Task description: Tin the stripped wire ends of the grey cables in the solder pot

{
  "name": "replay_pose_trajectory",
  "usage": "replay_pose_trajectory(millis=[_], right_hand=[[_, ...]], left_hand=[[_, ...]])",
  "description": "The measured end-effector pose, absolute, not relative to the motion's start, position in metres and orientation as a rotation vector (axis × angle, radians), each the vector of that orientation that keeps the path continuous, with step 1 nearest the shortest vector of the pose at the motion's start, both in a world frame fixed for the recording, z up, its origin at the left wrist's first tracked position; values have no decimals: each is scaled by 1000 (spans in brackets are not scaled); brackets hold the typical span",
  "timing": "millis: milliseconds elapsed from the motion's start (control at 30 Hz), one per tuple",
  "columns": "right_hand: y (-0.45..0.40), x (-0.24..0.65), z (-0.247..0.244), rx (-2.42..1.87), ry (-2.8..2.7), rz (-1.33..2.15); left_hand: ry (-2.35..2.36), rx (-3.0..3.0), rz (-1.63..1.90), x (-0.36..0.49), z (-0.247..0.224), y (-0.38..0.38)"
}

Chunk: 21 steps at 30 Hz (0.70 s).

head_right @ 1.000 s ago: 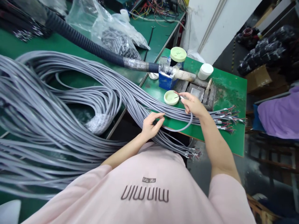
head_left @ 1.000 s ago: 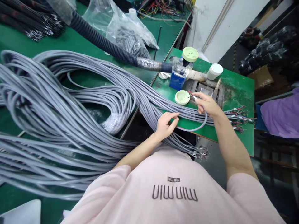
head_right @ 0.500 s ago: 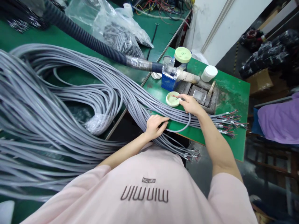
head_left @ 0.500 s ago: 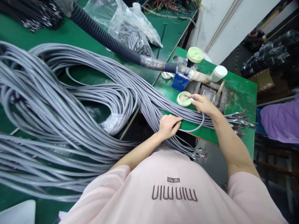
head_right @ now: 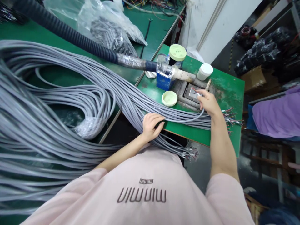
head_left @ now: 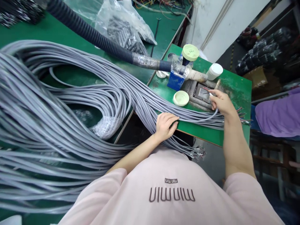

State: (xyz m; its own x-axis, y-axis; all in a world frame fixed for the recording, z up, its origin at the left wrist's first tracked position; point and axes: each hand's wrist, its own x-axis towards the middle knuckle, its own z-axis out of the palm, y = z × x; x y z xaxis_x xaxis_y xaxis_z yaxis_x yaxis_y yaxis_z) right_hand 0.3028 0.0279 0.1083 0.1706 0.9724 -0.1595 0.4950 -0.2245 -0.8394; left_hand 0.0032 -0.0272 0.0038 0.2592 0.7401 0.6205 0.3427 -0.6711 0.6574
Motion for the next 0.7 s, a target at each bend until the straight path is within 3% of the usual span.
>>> replay_pose_trajectory(millis=[700], right_hand=[[46, 330, 66, -1976, -1335, 847]], left_hand=[[1015, 2189, 1366, 4, 1, -28]])
